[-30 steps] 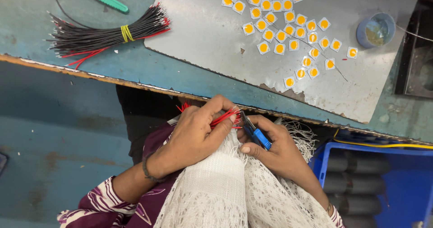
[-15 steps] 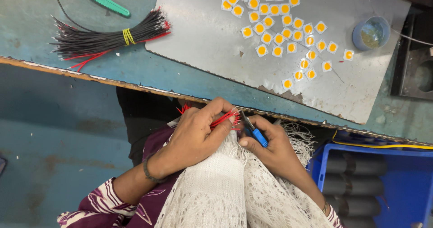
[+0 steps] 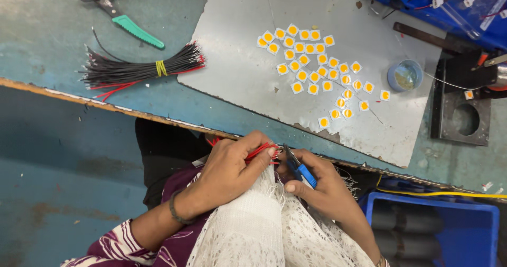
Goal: The person sits at a factory workbench soldering red and black wires onto small yellow LED modules with a soldering iron. They strip insulation from wire ends with a hand tool, dip the stripped ends into a small container of flux or solder paste, and solder the wires to the modules one at a time.
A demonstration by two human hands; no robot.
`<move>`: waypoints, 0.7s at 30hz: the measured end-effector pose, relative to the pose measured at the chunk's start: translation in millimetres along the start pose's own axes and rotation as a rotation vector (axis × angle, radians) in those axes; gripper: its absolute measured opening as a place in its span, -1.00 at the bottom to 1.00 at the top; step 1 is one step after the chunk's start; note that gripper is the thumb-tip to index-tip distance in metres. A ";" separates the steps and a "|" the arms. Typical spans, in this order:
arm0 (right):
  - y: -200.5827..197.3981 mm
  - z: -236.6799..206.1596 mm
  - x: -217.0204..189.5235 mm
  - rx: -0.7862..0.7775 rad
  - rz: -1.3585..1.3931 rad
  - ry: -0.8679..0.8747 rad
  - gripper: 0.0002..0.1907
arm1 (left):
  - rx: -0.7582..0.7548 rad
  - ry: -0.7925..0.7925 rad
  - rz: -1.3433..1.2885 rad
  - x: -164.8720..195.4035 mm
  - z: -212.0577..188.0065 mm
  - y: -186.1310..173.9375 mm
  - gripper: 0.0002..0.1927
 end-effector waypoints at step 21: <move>2.0 0.7 8.4 0.111 -0.173 -0.050 -0.53 | 0.011 0.023 -0.002 3.1 -0.4 1.7 -0.81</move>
Point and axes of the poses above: each hand's wrist, its own z-axis towards the middle knuckle, its own y-axis out of the palm, x = y × z, the point moved 7 cm from there along z, towards the middle knuckle, and after that the axes turned 15 degrees about y, right-handed, at the moved point
